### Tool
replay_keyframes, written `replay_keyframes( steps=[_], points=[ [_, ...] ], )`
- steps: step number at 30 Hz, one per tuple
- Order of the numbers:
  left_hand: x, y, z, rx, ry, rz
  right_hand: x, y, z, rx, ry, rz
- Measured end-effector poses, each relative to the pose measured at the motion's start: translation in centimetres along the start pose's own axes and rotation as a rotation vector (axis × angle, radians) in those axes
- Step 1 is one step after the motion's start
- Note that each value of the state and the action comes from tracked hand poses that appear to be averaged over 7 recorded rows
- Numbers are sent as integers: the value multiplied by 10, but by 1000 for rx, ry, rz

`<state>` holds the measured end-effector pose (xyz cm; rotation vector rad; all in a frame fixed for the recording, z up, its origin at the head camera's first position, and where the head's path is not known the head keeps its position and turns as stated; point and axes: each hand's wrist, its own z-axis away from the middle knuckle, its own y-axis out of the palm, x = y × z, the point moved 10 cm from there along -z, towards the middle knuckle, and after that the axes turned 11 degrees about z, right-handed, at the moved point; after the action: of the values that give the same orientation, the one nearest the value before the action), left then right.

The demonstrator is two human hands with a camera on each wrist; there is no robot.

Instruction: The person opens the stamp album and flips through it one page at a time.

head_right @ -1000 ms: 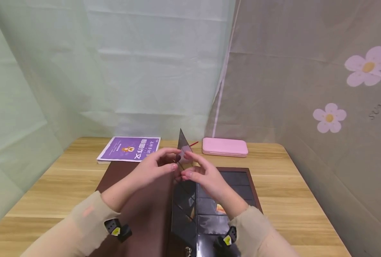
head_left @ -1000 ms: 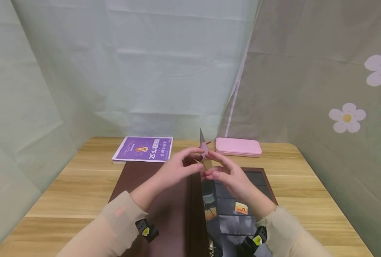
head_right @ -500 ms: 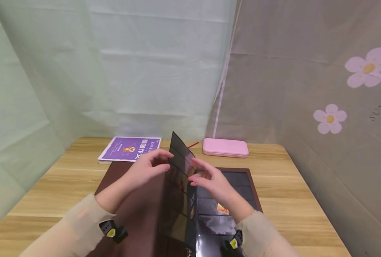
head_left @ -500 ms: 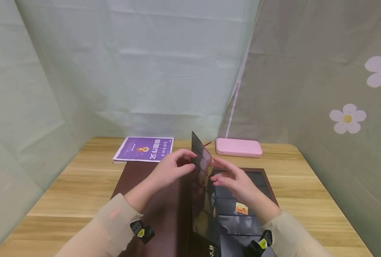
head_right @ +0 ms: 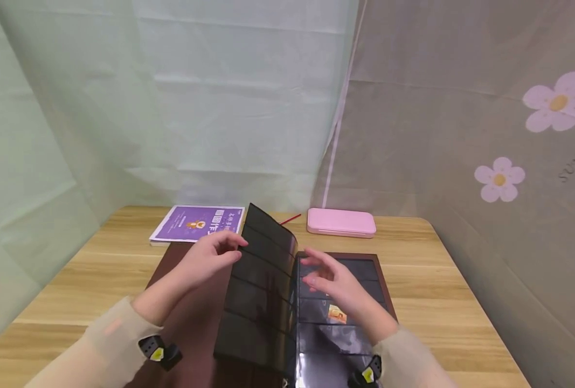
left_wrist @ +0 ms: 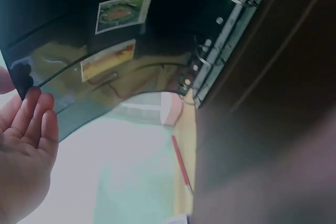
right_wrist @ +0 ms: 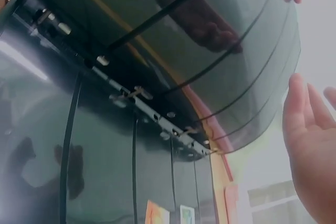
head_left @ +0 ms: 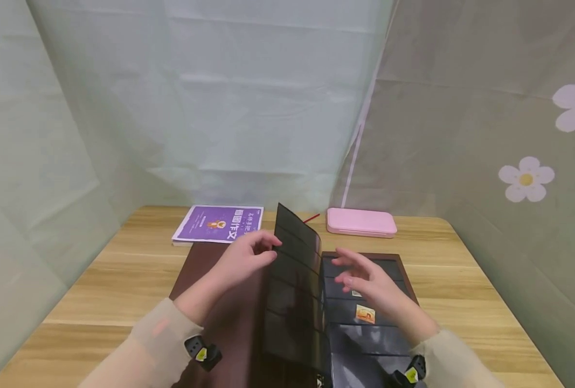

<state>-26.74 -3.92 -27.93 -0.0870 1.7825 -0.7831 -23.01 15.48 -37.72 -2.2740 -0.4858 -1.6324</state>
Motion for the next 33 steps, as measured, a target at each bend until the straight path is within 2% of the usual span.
replay_keyframes(
  steps=[5, 10, 19, 27, 33],
  points=[
    [11, -10, 6, -28, -10, -31, -9, -4, 6, 19, 68, 30],
    [24, -17, 12, -38, -39, -63, -18, -9, 12, 25, 98, 81],
    [47, -25, 24, -53, -102, -102, -33, -27, 23, -45, 120, 221],
    [48, -27, 29, -48, -94, -106, -47, -42, 37, -101, 227, 431],
    [50, -28, 31, -53, -110, -111, -63, -50, 46, -89, 315, 598]
  ],
)
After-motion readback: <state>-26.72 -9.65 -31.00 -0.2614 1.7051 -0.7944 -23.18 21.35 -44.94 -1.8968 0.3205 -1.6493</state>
